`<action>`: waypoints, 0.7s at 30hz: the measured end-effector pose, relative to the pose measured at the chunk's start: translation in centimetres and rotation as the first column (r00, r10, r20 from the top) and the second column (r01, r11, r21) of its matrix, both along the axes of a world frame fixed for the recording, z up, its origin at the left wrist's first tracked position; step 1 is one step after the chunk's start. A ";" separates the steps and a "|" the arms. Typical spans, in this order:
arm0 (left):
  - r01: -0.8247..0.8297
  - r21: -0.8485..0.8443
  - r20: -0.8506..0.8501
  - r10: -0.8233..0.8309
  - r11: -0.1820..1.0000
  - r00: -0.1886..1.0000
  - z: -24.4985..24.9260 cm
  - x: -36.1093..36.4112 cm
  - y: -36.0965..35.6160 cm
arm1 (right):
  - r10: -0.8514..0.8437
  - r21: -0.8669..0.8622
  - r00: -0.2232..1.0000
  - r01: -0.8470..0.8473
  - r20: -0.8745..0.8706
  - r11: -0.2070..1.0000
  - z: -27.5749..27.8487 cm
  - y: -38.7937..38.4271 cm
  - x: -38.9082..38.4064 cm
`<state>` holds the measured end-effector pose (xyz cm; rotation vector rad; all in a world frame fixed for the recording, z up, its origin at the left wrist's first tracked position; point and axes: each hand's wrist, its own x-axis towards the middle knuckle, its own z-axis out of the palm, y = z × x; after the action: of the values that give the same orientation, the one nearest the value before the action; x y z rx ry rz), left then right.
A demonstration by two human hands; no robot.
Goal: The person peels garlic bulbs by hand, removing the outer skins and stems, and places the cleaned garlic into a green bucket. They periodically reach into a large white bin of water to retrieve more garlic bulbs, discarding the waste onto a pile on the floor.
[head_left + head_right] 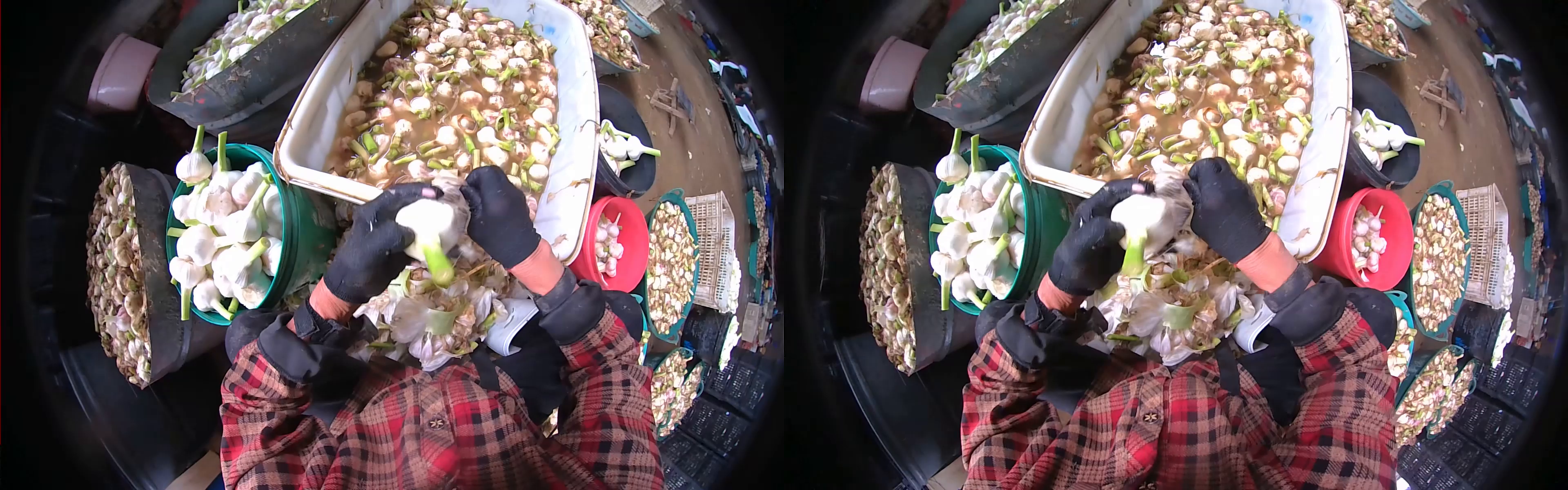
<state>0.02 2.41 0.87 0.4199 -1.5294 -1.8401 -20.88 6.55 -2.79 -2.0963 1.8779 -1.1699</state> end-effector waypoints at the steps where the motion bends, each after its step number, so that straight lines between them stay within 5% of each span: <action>1: 0.015 0.334 0.009 -0.019 0.942 1.000 -0.2 -0.2 0.0 | -0.003 -0.007 1.000 0.003 -0.002 1.000 -0.3 0.0 -0.6; 3: -0.003 0.022 -0.168 0.007 1.000 0.986 0.4 0.4 1.2 | -0.118 0.058 0.979 0.130 -0.167 0.990 -0.9 0.2 -2.0; 4: 0.119 0.371 -0.225 -0.036 0.921 0.974 2.2 0.7 1.0 | -0.130 0.092 0.974 0.148 -0.185 0.985 -1.2 0.3 -3.2; 5: 0.239 0.662 -0.291 -0.050 0.711 0.955 3.7 1.1 0.7 | -0.125 0.081 0.978 0.140 -0.167 0.987 -0.7 0.4 -3.7; 6: 0.220 0.534 -0.432 0.040 0.816 0.901 2.9 1.8 -0.1 | -0.089 0.093 0.991 0.099 -0.104 0.991 -0.1 0.4 -3.7; 7: 0.135 0.705 -0.404 0.237 0.696 0.883 3.1 2.3 -2.3 | -0.052 0.106 0.998 0.057 -0.043 0.993 0.6 0.5 -3.6; 8: 0.136 0.706 -0.437 0.276 0.695 0.856 4.3 2.9 -5.5 | -0.024 0.159 0.999 0.019 0.027 0.987 1.5 0.7 -2.9; 9: 0.338 0.496 -0.688 0.124 0.800 0.715 5.0 5.5 -8.5 | 0.001 0.208 0.995 -0.021 0.096 0.978 2.5 0.8 -2.0; 10: 0.295 0.460 -0.663 0.103 0.838 0.741 9.3 5.5 -10.8 | 0.133 0.263 0.977 -0.174 0.167 0.949 3.9 0.9 -1.4; 11: 0.490 0.383 -0.768 -0.025 0.783 0.640 10.4 6.6 -14.2 | 0.338 0.339 0.918 -0.392 0.208 0.855 4.4 1.0 -1.4; 13: 0.451 0.300 -0.790 -0.047 0.841 0.612 11.4 7.1 -16.3 | 0.626 0.393 0.712 -0.700 0.318 0.596 7.5 1.6 -0.1; 14: 0.344 0.378 -0.727 0.046 0.859 0.686 11.2 7.1 -16.0 | 0.625 0.391 0.713 -0.699 0.318 0.599 7.7 1.1 -0.5; 17: -0.167 0.509 -0.351 0.381 0.844 0.855 9.9 3.9 -10.4 | 0.462 0.611 0.811 -0.579 0.360 0.540 6.9 -3.1 -3.7; 18: -0.116 0.534 -0.308 0.321 0.838 0.896 8.4 3.7 -8.6 | 0.276 0.680 0.897 -0.442 0.345 0.585 6.1 -5.2 -4.8; 19: -0.068 0.558 -0.270 0.258 0.827 0.928 6.6 3.5 -7.0 | 0.268 0.634 0.953 -0.296 0.142 0.715 4.0 -7.3 -6.2; 21: -0.015 0.627 -0.217 0.193 0.779 0.957 5.2 2.2 -4.4 | 0.173 0.684 0.953 0.045 -0.247 0.728 -0.7 -11.2 -7.7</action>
<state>2.22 -1.96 6.05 0.5131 -0.6651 -2.1800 -28.57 -4.61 -3.49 -1.9164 1.9069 -0.0615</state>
